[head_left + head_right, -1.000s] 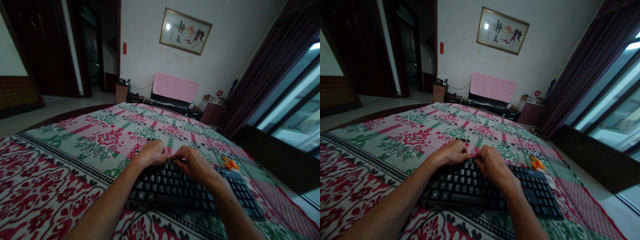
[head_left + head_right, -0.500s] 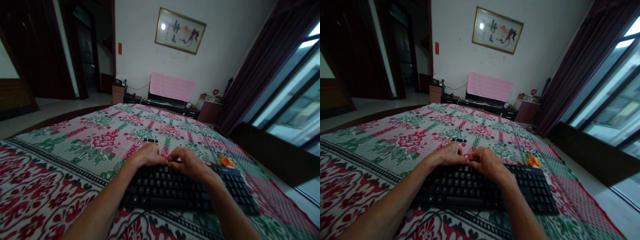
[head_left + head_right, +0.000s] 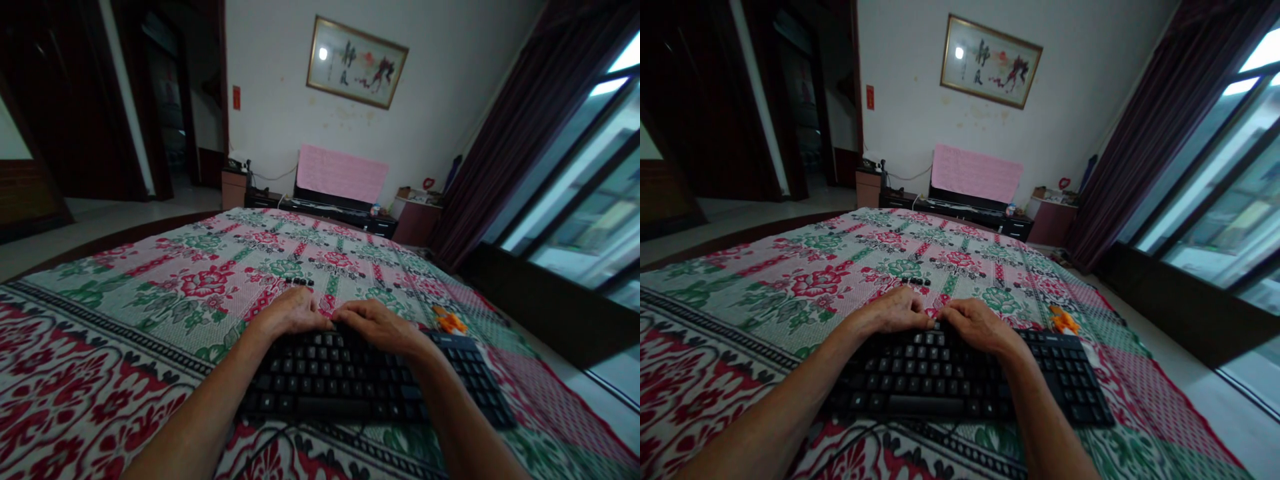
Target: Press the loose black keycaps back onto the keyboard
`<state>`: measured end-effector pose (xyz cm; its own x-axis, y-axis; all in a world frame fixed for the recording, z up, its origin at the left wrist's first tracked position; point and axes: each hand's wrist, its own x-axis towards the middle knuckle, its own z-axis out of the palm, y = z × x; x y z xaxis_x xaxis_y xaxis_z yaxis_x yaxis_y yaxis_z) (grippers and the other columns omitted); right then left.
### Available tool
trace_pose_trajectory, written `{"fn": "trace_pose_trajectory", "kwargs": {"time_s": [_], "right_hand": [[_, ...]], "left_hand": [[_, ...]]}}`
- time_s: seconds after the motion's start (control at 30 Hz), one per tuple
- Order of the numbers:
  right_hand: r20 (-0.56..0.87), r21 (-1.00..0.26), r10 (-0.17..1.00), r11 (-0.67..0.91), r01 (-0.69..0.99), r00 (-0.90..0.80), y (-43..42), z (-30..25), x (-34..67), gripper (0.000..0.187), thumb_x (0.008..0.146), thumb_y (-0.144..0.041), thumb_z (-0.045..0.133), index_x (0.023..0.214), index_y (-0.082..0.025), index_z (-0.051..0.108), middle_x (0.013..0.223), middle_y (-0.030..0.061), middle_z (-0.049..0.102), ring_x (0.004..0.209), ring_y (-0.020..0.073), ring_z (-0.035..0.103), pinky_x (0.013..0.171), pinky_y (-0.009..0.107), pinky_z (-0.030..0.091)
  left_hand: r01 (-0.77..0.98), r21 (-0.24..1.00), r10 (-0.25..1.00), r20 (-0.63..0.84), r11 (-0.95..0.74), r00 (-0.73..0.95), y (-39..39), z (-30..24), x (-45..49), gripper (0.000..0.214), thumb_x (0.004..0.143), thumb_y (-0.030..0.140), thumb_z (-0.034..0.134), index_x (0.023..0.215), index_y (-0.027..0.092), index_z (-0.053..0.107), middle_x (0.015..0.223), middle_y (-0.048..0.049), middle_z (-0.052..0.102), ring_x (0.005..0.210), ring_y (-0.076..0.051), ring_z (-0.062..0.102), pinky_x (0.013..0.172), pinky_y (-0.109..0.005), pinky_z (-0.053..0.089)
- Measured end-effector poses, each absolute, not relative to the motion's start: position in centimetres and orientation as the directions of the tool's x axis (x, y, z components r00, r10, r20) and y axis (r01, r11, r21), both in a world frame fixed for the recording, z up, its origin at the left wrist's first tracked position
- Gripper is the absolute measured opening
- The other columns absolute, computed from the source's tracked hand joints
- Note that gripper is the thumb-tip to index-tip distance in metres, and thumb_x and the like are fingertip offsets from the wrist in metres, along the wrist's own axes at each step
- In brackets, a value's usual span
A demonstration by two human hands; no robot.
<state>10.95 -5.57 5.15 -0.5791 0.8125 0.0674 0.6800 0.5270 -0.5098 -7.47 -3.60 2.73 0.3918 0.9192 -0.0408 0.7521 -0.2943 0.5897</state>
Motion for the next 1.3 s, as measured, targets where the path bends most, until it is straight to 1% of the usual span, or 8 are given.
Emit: {"fn": "trace_pose_trajectory", "kwargs": {"time_s": [0.23,0.37,0.57,0.83,1.0,1.1,1.2,1.3], "right_hand": [[0.083,-0.545,0.863,0.458,0.702,-0.498,-4.1,3.2,11.6,0.037,0.080,-0.028,0.026,0.075,-0.014,0.059,0.067,0.0005,0.057,0.062,0.0105,0.048,0.057,0.021,0.035],[0.062,-0.543,0.875,0.433,0.719,-0.481,-2.8,2.2,11.6,0.036,0.078,-0.030,0.029,0.069,-0.013,0.059,0.064,-0.0002,0.057,0.060,0.0104,0.049,0.056,0.021,0.036],[0.150,-0.508,0.881,0.458,0.729,-0.449,0.3,0.8,9.2,0.022,0.069,-0.021,0.044,0.080,-0.016,0.063,0.076,0.0011,0.063,0.070,0.0129,0.053,0.064,0.022,0.038],[0.116,-0.435,0.819,0.551,0.712,-0.562,2.3,-0.2,4.2,0.024,0.061,-0.022,0.053,0.082,-0.020,0.063,0.075,-0.0003,0.063,0.066,0.0126,0.053,0.059,0.021,0.037],[0.081,-0.454,0.809,0.549,0.701,-0.582,2.4,-0.2,3.4,0.017,0.062,-0.016,0.049,0.069,-0.016,0.064,0.058,-0.0006,0.057,0.057,0.0107,0.049,0.055,0.021,0.035],[0.055,-0.596,0.813,0.493,0.634,-0.580,1.5,0.8,4.5,0.023,0.071,-0.023,0.042,0.081,-0.014,0.061,0.061,-0.0011,0.055,0.054,0.0079,0.046,0.052,0.019,0.036],[-0.021,-0.927,0.812,0.203,0.316,-0.584,-0.1,2.2,6.0,0.030,0.074,-0.032,0.042,0.094,-0.014,0.054,0.068,0.0001,0.053,0.056,0.0066,0.047,0.058,0.021,0.039],[-0.076,-0.997,0.784,-0.044,0.067,-0.616,-1.4,3.0,7.3,0.027,0.070,-0.032,0.051,0.089,-0.013,0.054,0.070,0.0007,0.052,0.059,0.0066,0.048,0.064,0.025,0.041]], "left_hand": [[0.787,0.558,0.917,-0.108,-0.263,0.383,-3.5,2.1,-7.9,0.030,0.058,0.042,0.046,0.054,0.015,0.058,0.042,0.0037,0.041,0.040,-0.005,0.031,0.040,-0.019,0.020],[0.777,0.561,0.926,-0.044,-0.287,0.374,-2.8,1.7,-8.5,0.024,0.058,0.033,0.044,0.050,0.014,0.057,0.040,0.0045,0.037,0.040,-0.006,0.032,0.040,-0.018,0.020],[0.780,0.604,0.982,0.024,-0.163,0.186,-1.3,1.3,-11.7,0.027,0.059,0.034,0.043,0.042,0.014,0.049,0.037,0.0051,0.029,0.037,-0.005,0.028,0.037,-0.018,0.018],[0.742,0.670,0.988,-0.100,-0.023,0.121,-1.1,0.7,-14.5,0.019,0.058,0.028,0.043,0.047,0.014,0.051,0.038,0.0038,0.039,0.036,-0.006,0.036,0.036,-0.017,0.024],[0.758,0.642,0.989,0.001,-0.114,0.148,-1.0,0.9,-13.7,0.022,0.059,0.029,0.043,0.055,0.014,0.059,0.044,0.0033,0.045,0.042,-0.007,0.041,0.039,-0.017,0.027],[0.707,0.685,0.982,0.071,-0.174,0.172,-1.3,1.8,-12.8,0.025,0.060,0.028,0.045,0.070,0.015,0.063,0.056,0.0014,0.055,0.053,-0.009,0.047,0.048,-0.017,0.033],[0.576,0.767,0.953,0.155,-0.283,0.261,-1.7,2.6,-11.8,0.030,0.062,0.026,0.045,0.084,0.014,0.061,0.069,-0.0008,0.059,0.061,-0.010,0.049,0.054,-0.018,0.036],[0.439,0.816,0.904,0.219,-0.376,0.367,-2.0,2.9,-10.7,0.031,0.063,0.024,0.045,0.088,0.014,0.060,0.074,-0.0020,0.060,0.065,-0.010,0.051,0.058,-0.019,0.037]]}}
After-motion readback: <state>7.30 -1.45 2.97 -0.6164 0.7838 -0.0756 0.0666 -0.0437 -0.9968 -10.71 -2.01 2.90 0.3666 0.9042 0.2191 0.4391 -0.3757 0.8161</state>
